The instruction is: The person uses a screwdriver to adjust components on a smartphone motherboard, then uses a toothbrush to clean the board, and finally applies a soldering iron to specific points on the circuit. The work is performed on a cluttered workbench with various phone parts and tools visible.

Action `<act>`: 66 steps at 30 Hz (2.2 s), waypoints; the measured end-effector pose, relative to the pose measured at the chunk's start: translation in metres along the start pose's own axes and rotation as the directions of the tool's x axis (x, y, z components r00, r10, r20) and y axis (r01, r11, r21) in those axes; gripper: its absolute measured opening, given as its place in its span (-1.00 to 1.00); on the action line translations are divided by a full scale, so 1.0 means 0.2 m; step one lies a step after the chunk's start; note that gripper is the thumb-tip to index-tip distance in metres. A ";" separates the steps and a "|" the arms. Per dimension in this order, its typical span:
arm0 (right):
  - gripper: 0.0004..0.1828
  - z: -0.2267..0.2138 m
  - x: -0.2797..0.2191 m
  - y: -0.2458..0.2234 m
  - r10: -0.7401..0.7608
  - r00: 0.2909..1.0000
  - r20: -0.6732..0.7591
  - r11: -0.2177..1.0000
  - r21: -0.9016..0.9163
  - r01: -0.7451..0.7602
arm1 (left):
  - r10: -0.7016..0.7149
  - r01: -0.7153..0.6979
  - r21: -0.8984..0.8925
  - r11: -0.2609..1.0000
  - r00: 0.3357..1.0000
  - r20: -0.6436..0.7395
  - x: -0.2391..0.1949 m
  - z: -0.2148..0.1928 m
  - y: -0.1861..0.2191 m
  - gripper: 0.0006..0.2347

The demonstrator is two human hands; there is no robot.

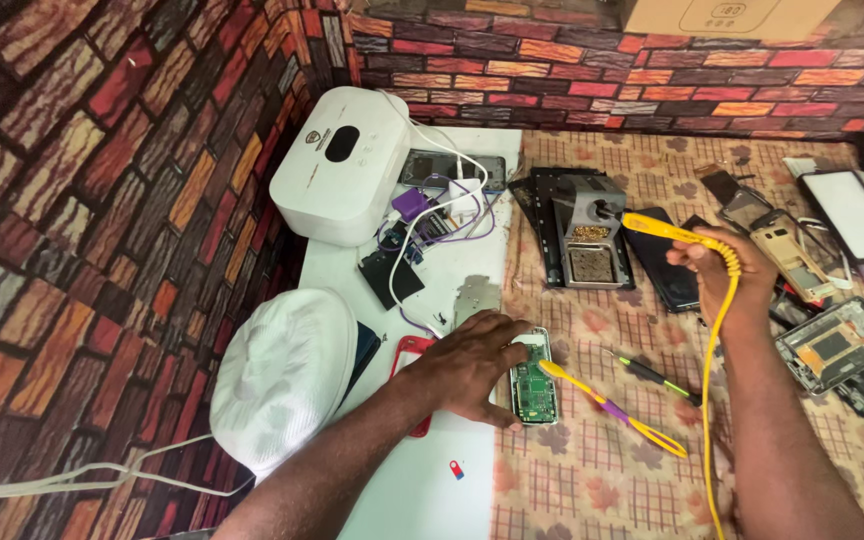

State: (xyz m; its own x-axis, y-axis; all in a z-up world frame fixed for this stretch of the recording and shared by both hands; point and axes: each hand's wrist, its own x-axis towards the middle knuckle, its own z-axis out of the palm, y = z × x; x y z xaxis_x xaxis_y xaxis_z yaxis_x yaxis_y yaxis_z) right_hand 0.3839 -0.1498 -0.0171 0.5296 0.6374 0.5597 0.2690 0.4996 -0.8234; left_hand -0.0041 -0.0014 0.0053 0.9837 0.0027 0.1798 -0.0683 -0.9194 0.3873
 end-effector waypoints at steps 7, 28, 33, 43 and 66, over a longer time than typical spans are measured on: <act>-0.73 0.02 -0.03 -0.11 -0.025 0.997 0.076 0.990 0.143 0.014 | -0.003 0.003 0.003 1.000 1.000 0.012 0.00 0.00 0.00 -0.28; -0.77 0.20 -0.09 -0.23 -0.279 0.947 0.157 0.923 -0.230 0.310 | -0.021 0.020 -0.057 0.998 1.000 -0.015 0.01 -0.01 -0.01 -0.15; -0.72 0.19 -0.09 -0.18 -0.218 0.959 0.184 0.963 -0.120 0.242 | 0.022 -0.029 -0.067 0.997 0.994 -0.103 0.01 0.02 -0.02 -0.21; -0.75 0.13 -0.09 -0.09 -0.189 0.972 0.142 0.977 -0.076 0.201 | 0.146 -0.071 0.230 0.971 0.933 -0.329 0.06 0.11 0.10 -0.68; -0.73 0.11 -0.11 -0.12 -0.159 0.973 0.167 0.981 -0.082 0.174 | 0.227 -0.126 0.334 0.934 0.931 -0.285 0.43 0.18 0.38 -0.88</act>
State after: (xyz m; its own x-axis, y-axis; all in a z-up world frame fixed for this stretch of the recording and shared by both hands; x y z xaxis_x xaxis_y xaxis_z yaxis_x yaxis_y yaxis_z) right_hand 0.3476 -0.1619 -0.0073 0.3380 0.6390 0.6910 0.4221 0.5533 -0.7181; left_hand 0.0814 -0.0845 0.0181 0.8531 -0.0943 0.5132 -0.1319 -0.9906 0.0373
